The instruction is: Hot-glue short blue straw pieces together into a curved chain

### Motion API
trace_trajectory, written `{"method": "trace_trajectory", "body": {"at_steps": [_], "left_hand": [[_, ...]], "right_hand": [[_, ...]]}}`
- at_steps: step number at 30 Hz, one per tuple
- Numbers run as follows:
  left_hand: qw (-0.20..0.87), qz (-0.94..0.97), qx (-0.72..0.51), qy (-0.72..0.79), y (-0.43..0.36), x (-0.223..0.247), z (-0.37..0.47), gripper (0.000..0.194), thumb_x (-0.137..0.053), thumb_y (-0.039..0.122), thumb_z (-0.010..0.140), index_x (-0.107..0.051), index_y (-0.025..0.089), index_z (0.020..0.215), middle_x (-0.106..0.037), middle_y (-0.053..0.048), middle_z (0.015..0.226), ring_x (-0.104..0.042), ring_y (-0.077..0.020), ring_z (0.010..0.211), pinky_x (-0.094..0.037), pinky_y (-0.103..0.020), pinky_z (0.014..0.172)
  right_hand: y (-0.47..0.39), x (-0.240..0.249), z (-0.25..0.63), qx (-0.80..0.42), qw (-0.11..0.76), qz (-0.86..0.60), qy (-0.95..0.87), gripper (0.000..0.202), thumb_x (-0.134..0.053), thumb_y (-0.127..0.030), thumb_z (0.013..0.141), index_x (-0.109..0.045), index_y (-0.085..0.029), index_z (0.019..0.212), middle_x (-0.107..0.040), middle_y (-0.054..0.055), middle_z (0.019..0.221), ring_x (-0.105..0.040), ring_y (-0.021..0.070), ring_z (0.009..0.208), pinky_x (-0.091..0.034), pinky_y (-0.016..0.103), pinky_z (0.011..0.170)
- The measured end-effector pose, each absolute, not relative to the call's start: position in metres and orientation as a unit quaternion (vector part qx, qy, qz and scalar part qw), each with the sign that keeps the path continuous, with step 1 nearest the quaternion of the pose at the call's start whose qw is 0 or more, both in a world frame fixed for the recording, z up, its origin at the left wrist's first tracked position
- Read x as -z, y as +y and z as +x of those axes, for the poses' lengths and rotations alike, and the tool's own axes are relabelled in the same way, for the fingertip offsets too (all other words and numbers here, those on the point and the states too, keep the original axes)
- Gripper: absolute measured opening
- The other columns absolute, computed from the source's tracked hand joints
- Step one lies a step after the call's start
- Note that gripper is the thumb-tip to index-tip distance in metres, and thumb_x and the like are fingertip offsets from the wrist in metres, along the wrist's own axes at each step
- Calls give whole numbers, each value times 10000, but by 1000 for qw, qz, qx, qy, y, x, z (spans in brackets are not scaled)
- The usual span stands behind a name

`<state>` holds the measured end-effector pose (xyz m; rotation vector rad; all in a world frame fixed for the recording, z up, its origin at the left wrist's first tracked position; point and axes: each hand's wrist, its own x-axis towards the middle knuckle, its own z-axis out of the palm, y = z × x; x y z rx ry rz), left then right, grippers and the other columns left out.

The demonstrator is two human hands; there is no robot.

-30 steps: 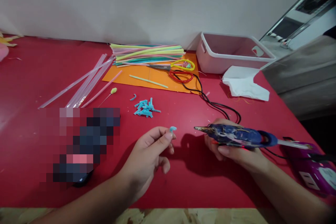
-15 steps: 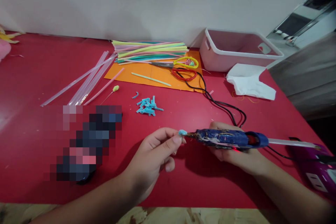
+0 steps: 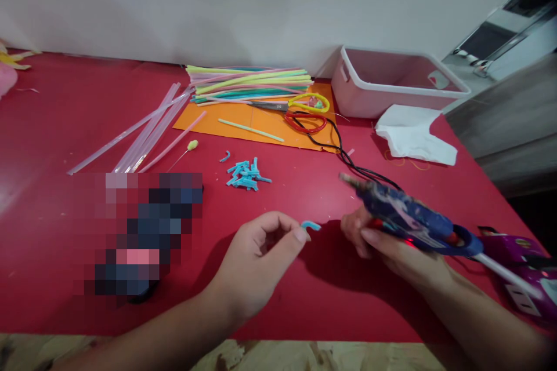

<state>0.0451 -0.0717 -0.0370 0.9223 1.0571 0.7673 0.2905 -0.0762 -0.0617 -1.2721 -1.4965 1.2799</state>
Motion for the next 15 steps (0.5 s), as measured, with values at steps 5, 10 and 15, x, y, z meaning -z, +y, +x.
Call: {"method": "trace_trajectory", "body": {"at_steps": [5,10,15], "left_hand": [[468,666,-346,467,-76,37,46,129,-639,176,839,-692,150,724,-575,6,693,-496,-71,565,-371,-172,508],[392,714,-354,460,-77,40,47,135,-642,130,810,-659,146,676,-548,20,643,-468,-56,517,-354,-147,475],[399,713,-355,454,-78,41,49,129,-633,115,799,-644,147,675,-541,23,636,-475,-58,517,-358,-145,465]], "right_hand": [[-85,57,266,-522,415,-509,-544,283,-856,-423,772,-633,-273,859,-721,-26,769,-689,157,724,-583,283,689],[-94,59,257,-507,413,-532,-538,299,-877,-353,755,-601,-262,826,-741,-13,836,-689,163,766,-597,303,736],[-95,64,257,-461,423,-559,-545,303,-874,-358,752,-595,-257,812,-732,-1,825,-685,180,781,-586,310,730]]}}
